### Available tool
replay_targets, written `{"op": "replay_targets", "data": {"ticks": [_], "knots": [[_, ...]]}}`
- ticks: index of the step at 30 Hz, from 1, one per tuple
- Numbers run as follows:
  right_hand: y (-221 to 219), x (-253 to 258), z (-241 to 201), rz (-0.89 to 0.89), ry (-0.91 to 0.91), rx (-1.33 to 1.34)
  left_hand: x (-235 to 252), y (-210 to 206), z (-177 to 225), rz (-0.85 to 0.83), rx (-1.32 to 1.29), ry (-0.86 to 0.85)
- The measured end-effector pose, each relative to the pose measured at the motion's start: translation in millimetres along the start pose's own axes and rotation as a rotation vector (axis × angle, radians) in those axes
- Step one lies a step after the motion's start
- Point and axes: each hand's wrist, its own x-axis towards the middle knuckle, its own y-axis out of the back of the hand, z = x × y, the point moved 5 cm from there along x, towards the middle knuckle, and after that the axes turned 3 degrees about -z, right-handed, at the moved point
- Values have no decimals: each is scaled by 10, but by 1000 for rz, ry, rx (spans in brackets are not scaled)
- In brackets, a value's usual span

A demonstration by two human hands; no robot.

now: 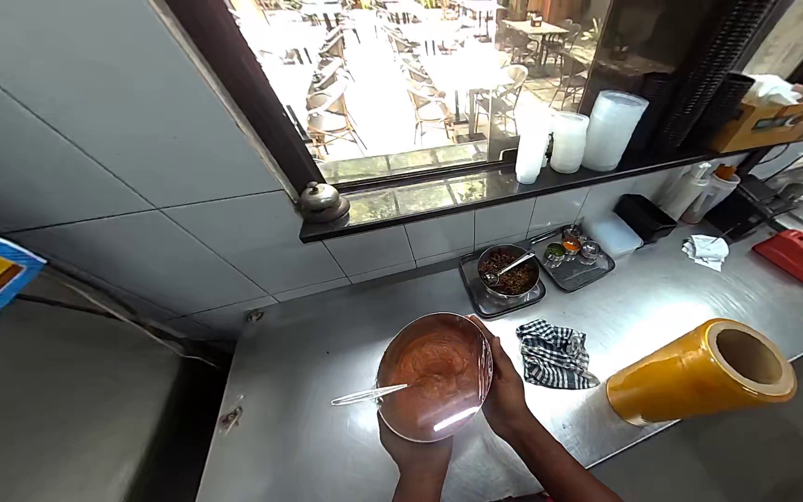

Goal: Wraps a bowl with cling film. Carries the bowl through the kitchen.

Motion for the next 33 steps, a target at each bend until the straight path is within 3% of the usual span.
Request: {"op": "replay_targets", "data": {"ticks": [5,18,25,33], "knots": [[-90,-84,-108,44,68,-217,387,336,14,-214,-80,-1],[-66,-132,0,71,135,-241,291,297,184,-230,-51,-35],[-238,-210,100,117,114,-70,251,363,307,-201,-85,4],[-485,-178,501,145,-101,185,379,723,660,-106,-140,130]]}}
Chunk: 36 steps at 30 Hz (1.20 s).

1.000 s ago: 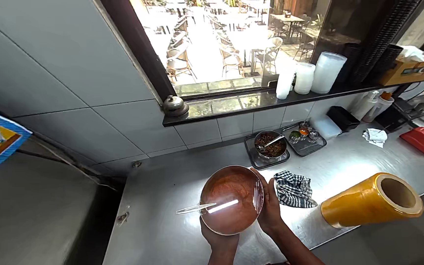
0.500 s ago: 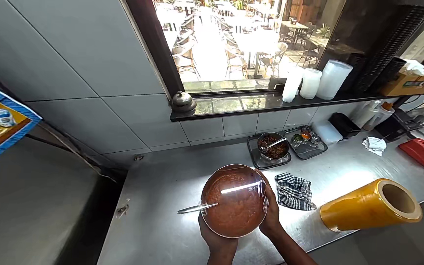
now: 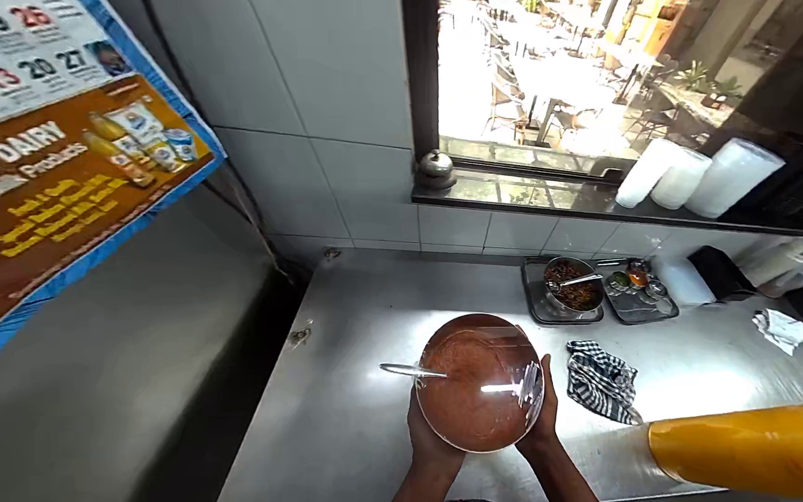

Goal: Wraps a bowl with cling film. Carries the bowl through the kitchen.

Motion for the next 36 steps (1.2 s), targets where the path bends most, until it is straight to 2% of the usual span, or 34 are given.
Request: {"op": "replay_targets", "data": {"ticks": [2,5,6,8,12,16,22,26,30,36], "knots": [[-74,62,80,-13,-24,40,-4,17,137,7,104,-20],[-86,121,322,27,-83,93,101,1,475,-136,515,-258],[-76,121,432,47,-108,104,149,15,583,-161,563,-302],[-96,100,652,74,-136,91,240,136,754,-146,487,-312],[-134,21,971,62,-161,53,232,487,966,-1,343,-309],[-11,-27,1188,98,-237,60,169,614,1081,157,374,-386],[91,75,1309,61,-309,55,154,832,1095,391,440,-513],[102,140,1209,-22,-370,9,53,879,1038,451,424,-578],[33,186,1145,-202,-476,-32,-105,1005,930,440,334,-627],[-186,34,1066,-481,-541,-15,-599,935,663,130,2,-507]]}}
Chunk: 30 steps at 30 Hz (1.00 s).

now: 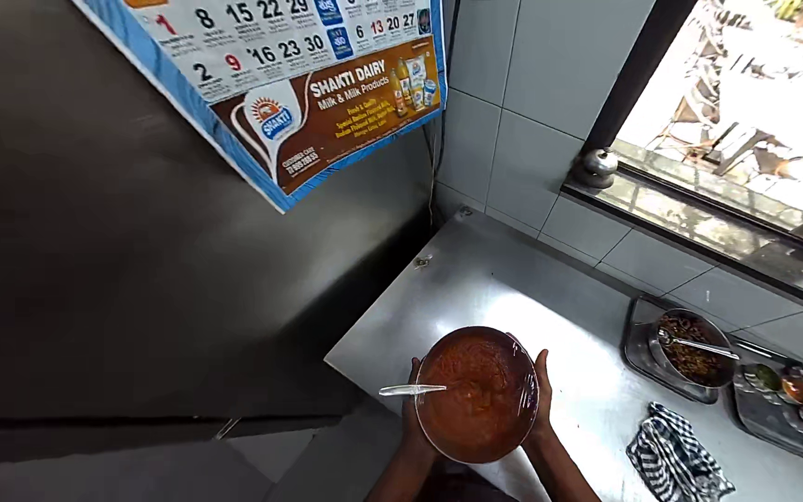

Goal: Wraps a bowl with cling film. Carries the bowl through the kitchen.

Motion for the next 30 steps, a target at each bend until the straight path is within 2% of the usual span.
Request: {"op": "replay_targets", "data": {"ticks": [3,6,8,10,11,13,15,18,22,25,28,30], "knots": [[-171,-122,102,-106,-99,14,-279,60,119,-89,-42,-29],[-376,-261,182,-97,-180,49,-531,104,239,-58,-62,-67],[-449,-330,291,-125,-256,70,-677,423,201,-30,-133,-105],[-539,-389,450,-143,-329,69,-949,586,274,125,-159,-151],[-600,-410,544,-145,-362,56,-1112,521,389,210,-164,-159],[-733,-470,762,-160,-427,43,-1383,499,593,249,-198,-189],[-883,-541,1008,-184,-487,54,-1558,631,755,254,-239,-244],[-1151,-665,1371,-204,-531,43,-1778,886,1008,348,-294,-291],[-1699,-898,1978,-271,-590,65,-2192,1311,1512,409,-315,-344],[-2514,-1216,2449,-279,-726,-74,-2658,1806,2058,387,-249,-539],[-2914,-1538,3272,-438,-844,-137,-3172,2174,2641,337,-189,-689],[-3186,-1830,3767,-429,-926,-231,-3529,2278,3080,524,-236,-639]]}}
